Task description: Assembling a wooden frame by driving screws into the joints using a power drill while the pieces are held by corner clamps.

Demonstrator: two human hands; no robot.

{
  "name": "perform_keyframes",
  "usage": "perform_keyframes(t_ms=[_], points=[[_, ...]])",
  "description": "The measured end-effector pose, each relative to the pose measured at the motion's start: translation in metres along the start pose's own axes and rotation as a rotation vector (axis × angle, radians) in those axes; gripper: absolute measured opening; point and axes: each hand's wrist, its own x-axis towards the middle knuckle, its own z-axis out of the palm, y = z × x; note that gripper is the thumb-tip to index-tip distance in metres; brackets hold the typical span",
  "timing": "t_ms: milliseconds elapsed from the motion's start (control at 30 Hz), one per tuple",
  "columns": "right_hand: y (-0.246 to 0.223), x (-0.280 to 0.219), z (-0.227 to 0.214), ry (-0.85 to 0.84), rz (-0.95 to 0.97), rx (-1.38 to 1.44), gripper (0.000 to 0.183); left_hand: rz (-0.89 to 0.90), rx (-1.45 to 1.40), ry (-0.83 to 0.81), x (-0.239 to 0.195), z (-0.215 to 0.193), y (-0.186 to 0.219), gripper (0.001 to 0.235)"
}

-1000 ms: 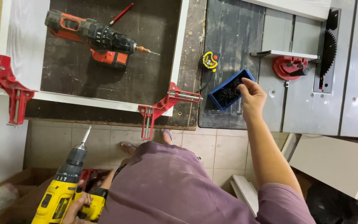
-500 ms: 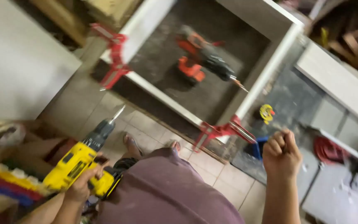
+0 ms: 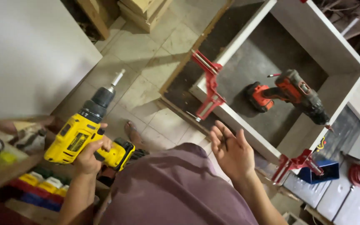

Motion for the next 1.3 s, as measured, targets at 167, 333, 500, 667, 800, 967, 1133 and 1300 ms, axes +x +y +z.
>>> perform_keyframes(t_ms=[167, 333, 500, 667, 800, 967, 1133, 1300], points=[[0.062, 0.058, 0.077, -0.074, -0.064, -0.142, 0.062, 0.054, -0.150, -0.120, 0.081, -0.055, 0.053, 0.057], [0.103, 0.096, 0.123, 0.270, -0.153, -0.398, 0.025, -0.074, -0.059, -0.080, 0.154, -0.064, 0.097, 0.045], [0.117, 0.173, 0.164, 0.260, -0.142, -0.370, 0.011, -0.216, -0.120, -0.102, 0.231, -0.088, 0.099, 0.046], [0.110, 0.266, 0.186, 0.199, -0.157, -0.320, 0.012, -0.275, 0.050, -0.117, 0.319, -0.115, 0.117, 0.045], [0.084, 0.318, 0.224, 0.257, -0.076, -0.400, 0.011, -0.375, 0.023, -0.081, 0.398, -0.113, 0.146, 0.046], [0.045, 0.354, 0.277, 0.260, -0.153, -0.339, 0.021, -0.380, 0.095, -0.165, 0.501, -0.095, 0.155, 0.049], [0.024, 0.399, 0.303, 0.456, -0.295, -0.347, 0.012, -0.496, 0.052, -0.377, 0.630, -0.064, 0.142, 0.048], [-0.002, 0.432, 0.319, 0.736, -0.495, -0.569, 0.013, -0.528, 0.130, -0.556, 0.742, -0.004, 0.144, 0.046]])
